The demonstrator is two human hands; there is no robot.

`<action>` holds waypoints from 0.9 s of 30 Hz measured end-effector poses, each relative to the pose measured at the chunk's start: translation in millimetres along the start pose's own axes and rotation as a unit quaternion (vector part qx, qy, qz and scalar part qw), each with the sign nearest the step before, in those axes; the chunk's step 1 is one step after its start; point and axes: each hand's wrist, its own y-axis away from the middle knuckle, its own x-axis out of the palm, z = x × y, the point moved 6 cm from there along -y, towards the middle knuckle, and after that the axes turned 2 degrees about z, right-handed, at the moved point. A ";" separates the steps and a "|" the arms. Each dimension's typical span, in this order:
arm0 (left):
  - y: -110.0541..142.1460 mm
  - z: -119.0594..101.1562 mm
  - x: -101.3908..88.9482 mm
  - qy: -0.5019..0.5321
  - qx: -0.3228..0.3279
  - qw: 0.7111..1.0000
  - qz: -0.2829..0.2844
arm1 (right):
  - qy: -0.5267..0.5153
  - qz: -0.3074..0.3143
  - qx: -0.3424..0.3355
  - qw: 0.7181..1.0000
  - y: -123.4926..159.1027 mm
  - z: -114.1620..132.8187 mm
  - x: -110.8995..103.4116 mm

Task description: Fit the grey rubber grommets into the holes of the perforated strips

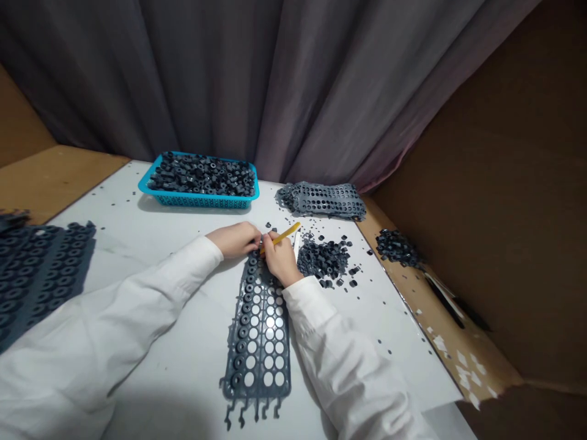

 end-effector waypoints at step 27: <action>9.4 0.2 17.3 0.083 -0.032 0.990 0.107 | -0.076 -0.013 0.013 0.997 26.7 -5.8 -1.7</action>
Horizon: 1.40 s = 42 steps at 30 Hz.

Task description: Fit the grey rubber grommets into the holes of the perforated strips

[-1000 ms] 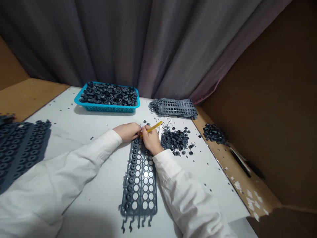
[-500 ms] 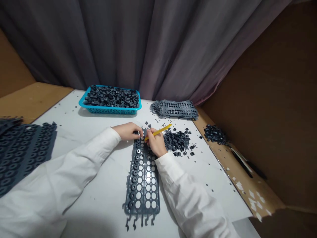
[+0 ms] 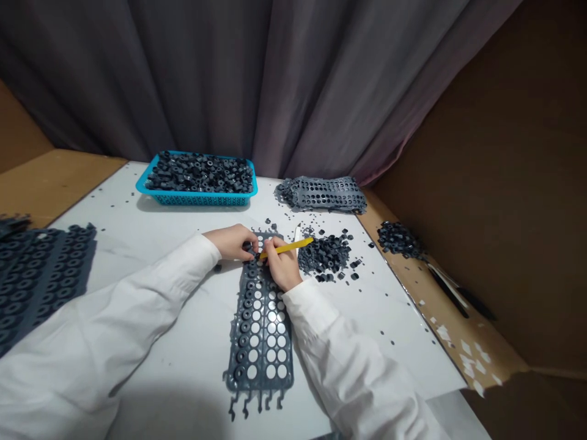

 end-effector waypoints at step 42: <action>-2.0 -10.0 -1.8 -0.085 0.024 0.996 -0.024 | 0.109 0.003 0.008 0.994 2.1 12.4 0.7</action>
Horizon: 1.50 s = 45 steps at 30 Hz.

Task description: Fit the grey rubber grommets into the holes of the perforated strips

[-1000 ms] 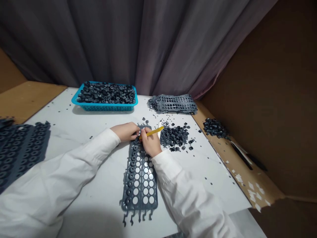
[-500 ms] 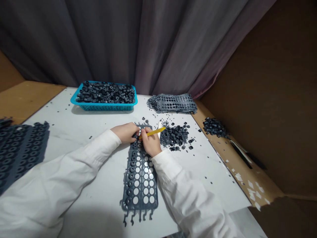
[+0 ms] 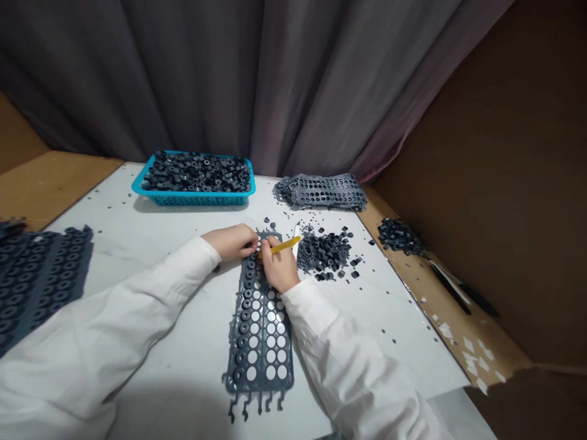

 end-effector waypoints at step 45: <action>-2.9 84.4 -104.8 -0.054 -0.141 0.969 -0.195 | -0.088 -0.016 0.001 0.996 1.3 -11.8 9.1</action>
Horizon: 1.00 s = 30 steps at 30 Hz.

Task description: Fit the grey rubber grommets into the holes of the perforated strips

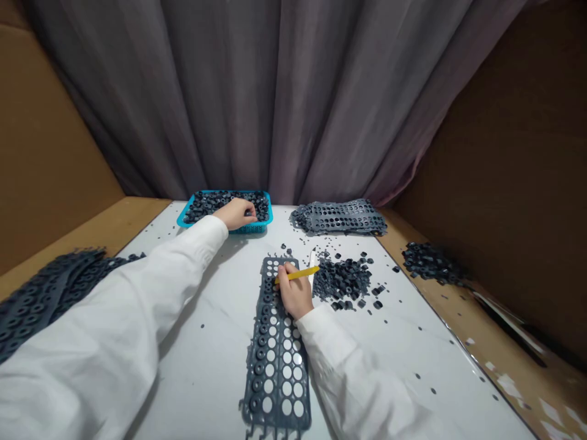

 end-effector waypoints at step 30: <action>71.0 -64.2 5.0 0.019 0.141 0.990 -0.017 | -0.290 -0.027 0.048 0.955 15.3 7.8 -40.9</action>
